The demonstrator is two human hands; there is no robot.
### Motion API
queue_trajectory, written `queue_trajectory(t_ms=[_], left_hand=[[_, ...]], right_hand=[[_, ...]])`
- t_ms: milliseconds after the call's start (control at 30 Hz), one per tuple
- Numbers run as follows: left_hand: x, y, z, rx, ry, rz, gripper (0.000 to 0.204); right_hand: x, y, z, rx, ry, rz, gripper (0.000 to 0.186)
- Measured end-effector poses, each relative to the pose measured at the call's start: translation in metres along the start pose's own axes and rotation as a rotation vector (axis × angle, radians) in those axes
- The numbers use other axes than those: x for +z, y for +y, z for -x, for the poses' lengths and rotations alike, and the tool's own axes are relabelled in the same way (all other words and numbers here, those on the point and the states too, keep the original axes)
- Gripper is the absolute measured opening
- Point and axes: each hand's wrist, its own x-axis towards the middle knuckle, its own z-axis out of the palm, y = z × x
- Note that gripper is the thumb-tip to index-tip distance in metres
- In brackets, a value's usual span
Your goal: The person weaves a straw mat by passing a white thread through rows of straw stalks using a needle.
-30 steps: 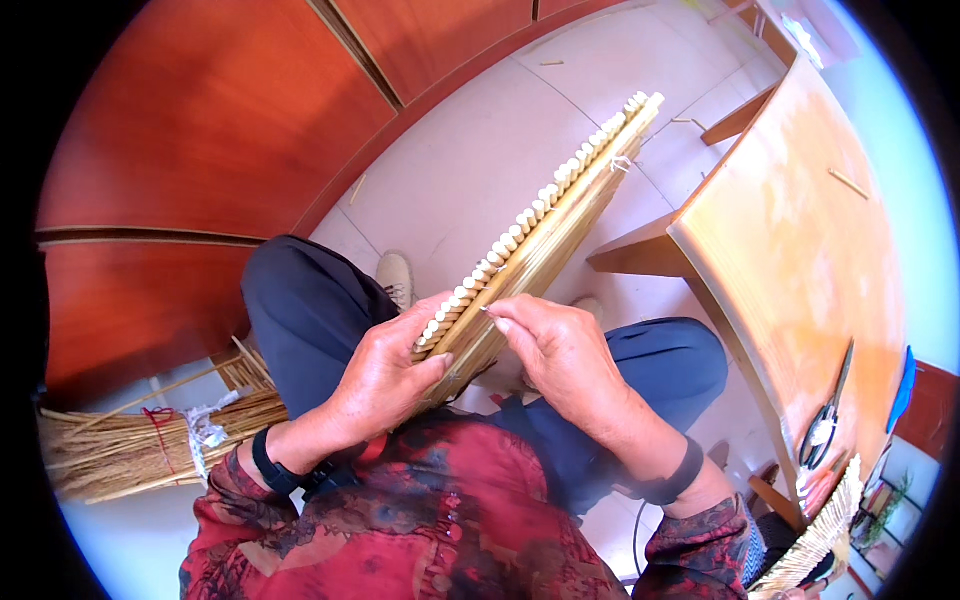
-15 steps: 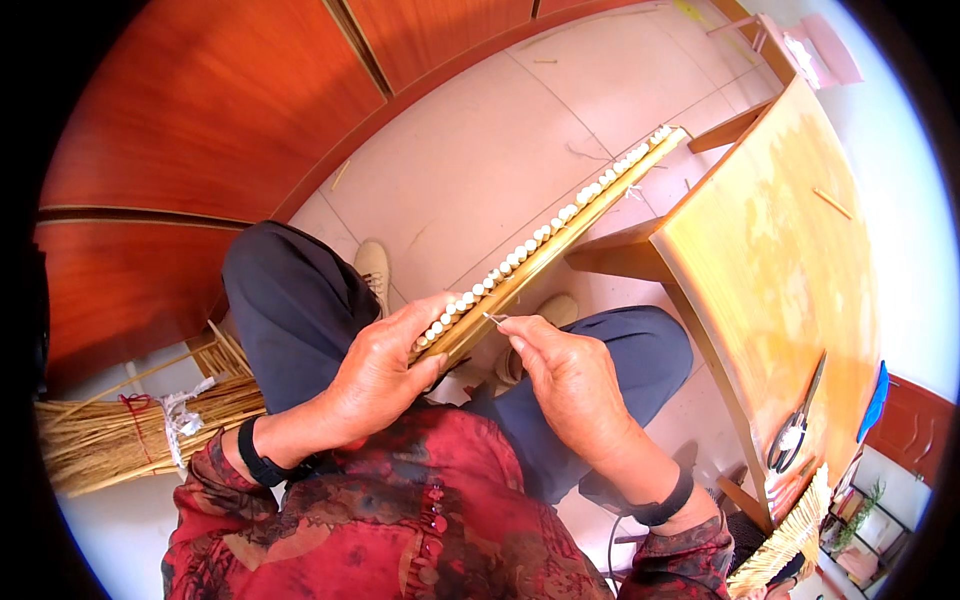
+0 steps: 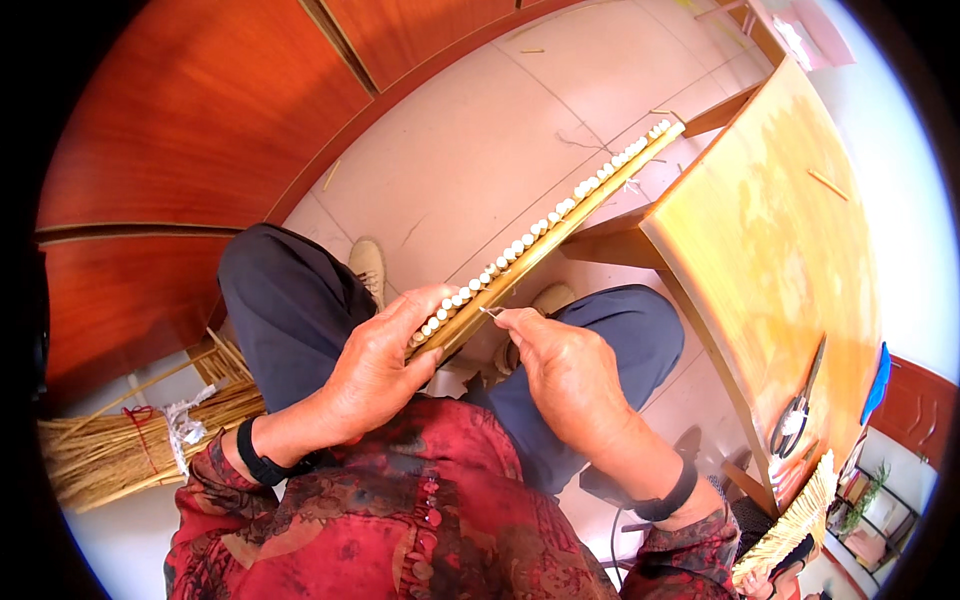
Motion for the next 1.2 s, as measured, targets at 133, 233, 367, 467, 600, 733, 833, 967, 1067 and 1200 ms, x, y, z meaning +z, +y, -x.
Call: queue_trajectory(t_ms=[133, 233, 367, 467, 600, 733, 833, 967, 1067, 1200], left_hand=[[-0.001, -0.005, 0.001, 0.027, 0.014, -0.012, 0.055], [-0.003, -0.005, -0.001, 0.044, -0.015, -0.035, 0.055], [-0.002, -0.004, 0.0, 0.045, 0.004, -0.051, 0.055], [-0.001, -0.003, -0.001, 0.04, -0.026, -0.042, 0.054], [0.0, -0.005, 0.0, 0.106, 0.025, -0.065, 0.053], [0.001, -0.004, 0.001, 0.07, 0.0, -0.069, 0.055], [0.0, -0.003, 0.001, 0.066, -0.003, -0.081, 0.055], [0.0, -0.005, 0.002, 0.072, 0.002, -0.081, 0.056], [0.001, -0.004, 0.001, 0.09, 0.0, -0.079, 0.056], [0.0, -0.001, 0.0, 0.09, -0.013, -0.065, 0.056]], right_hand=[[0.002, -0.005, -0.002, 0.08, -0.044, -0.013, 0.022], [0.007, 0.005, -0.005, -0.021, 0.009, -0.088, 0.022], [0.008, 0.005, -0.007, -0.077, 0.043, -0.099, 0.023], [0.012, 0.003, -0.008, -0.07, 0.079, -0.069, 0.022], [0.018, 0.007, -0.008, -0.093, 0.138, -0.107, 0.021], [0.015, 0.007, -0.009, -0.081, 0.112, -0.135, 0.021], [0.014, 0.007, -0.01, -0.102, 0.093, -0.163, 0.022], [0.01, 0.003, -0.009, -0.071, 0.056, -0.193, 0.023], [0.009, 0.004, -0.008, -0.045, 0.036, -0.209, 0.024], [0.007, 0.005, -0.007, -0.001, 0.007, -0.25, 0.024]])
